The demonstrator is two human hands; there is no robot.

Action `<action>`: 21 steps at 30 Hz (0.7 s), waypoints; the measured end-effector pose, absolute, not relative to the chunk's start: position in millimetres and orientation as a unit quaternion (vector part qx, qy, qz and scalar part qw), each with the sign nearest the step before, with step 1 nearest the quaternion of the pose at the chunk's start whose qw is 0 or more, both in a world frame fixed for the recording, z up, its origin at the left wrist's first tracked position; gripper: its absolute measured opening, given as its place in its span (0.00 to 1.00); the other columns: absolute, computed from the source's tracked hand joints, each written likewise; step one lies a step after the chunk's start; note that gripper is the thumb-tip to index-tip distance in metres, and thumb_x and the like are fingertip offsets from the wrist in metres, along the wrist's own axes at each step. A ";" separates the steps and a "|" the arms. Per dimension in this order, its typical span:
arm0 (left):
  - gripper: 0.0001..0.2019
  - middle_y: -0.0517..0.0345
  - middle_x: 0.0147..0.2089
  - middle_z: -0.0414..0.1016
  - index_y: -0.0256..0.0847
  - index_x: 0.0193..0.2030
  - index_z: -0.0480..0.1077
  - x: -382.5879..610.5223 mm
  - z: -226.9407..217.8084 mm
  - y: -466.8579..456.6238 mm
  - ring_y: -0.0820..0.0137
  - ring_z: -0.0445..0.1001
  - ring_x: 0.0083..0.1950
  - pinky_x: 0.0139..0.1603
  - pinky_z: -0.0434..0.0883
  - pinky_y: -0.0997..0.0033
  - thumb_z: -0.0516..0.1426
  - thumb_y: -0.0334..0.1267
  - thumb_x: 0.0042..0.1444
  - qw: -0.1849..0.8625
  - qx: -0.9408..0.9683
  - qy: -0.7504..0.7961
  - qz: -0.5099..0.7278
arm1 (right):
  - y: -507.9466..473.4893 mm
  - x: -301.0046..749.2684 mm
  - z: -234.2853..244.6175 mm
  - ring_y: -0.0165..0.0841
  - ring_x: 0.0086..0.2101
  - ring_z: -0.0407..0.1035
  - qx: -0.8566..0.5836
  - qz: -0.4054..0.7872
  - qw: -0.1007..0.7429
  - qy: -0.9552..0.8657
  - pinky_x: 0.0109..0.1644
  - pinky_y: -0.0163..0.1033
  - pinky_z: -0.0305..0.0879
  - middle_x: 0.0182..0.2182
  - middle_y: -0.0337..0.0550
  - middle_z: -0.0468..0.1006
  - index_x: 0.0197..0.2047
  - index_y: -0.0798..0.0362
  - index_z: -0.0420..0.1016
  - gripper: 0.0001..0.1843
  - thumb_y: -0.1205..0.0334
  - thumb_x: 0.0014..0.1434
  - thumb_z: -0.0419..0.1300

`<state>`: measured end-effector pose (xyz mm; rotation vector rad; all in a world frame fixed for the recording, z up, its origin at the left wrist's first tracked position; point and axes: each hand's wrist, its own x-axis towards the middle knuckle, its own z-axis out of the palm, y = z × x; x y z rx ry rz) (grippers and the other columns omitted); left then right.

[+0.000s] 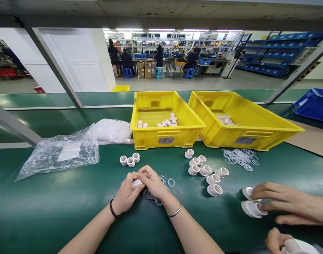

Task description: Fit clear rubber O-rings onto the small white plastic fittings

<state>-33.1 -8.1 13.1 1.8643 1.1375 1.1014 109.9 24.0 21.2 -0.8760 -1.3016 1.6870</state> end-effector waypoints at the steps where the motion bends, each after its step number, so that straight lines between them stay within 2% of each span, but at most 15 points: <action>1: 0.09 0.53 0.41 0.67 0.41 0.44 0.60 -33.2 12.1 -7.7 0.65 0.69 0.41 0.42 0.66 0.65 0.51 0.41 0.60 0.340 0.717 0.433 0.428 | 23.9 110.2 22.4 0.24 0.21 0.56 -0.340 0.672 0.407 -0.517 0.24 0.30 0.53 0.23 0.32 0.64 0.35 0.52 0.64 0.20 0.43 0.55 0.58; 4: 0.10 0.52 0.42 0.66 0.40 0.45 0.59 -32.7 6.0 -7.5 0.65 0.69 0.43 0.43 0.65 0.65 0.51 0.41 0.60 0.330 0.709 0.427 0.455 | 23.8 112.4 25.9 0.27 0.27 0.61 -0.351 0.616 0.421 -0.566 0.31 0.32 0.59 0.28 0.36 0.68 0.36 0.53 0.67 0.16 0.47 0.59 0.55; 7: 0.10 0.52 0.43 0.65 0.40 0.46 0.59 -31.7 -1.2 -8.1 0.65 0.68 0.44 0.45 0.65 0.64 0.51 0.41 0.60 0.324 0.699 0.417 0.482 | 23.1 115.8 28.7 0.28 0.31 0.63 -0.370 0.541 0.418 -0.629 0.36 0.33 0.60 0.31 0.38 0.69 0.38 0.53 0.69 0.16 0.49 0.62 0.51; 12: 0.11 0.52 0.44 0.63 0.41 0.47 0.57 -30.1 -4.3 -10.2 0.65 0.67 0.45 0.46 0.64 0.64 0.51 0.42 0.61 0.342 0.682 0.386 0.519 | 20.1 117.2 28.8 0.27 0.24 0.58 -0.370 0.556 0.414 -0.619 0.27 0.32 0.57 0.25 0.35 0.65 0.38 0.52 0.68 0.16 0.49 0.63 0.49; 15: 0.12 0.52 0.44 0.62 0.40 0.48 0.58 -27.9 -1.7 -11.9 0.66 0.66 0.45 0.47 0.64 0.65 0.50 0.44 0.61 0.371 0.645 0.409 0.528 | 19.2 116.1 26.0 0.26 0.22 0.57 -0.370 0.548 0.421 -0.621 0.26 0.31 0.55 0.24 0.34 0.63 0.39 0.52 0.68 0.15 0.50 0.64 0.48; 21: 0.13 0.59 0.35 0.61 0.41 0.46 0.56 -17.1 -0.1 -13.4 0.73 0.63 0.33 0.36 0.64 0.71 0.48 0.48 0.62 0.521 0.514 0.413 0.542 | 19.8 113.0 19.2 0.27 0.23 0.65 -0.385 0.475 0.422 -0.669 0.29 0.33 0.61 0.22 0.35 0.68 0.40 0.51 0.65 0.13 0.53 0.66 0.45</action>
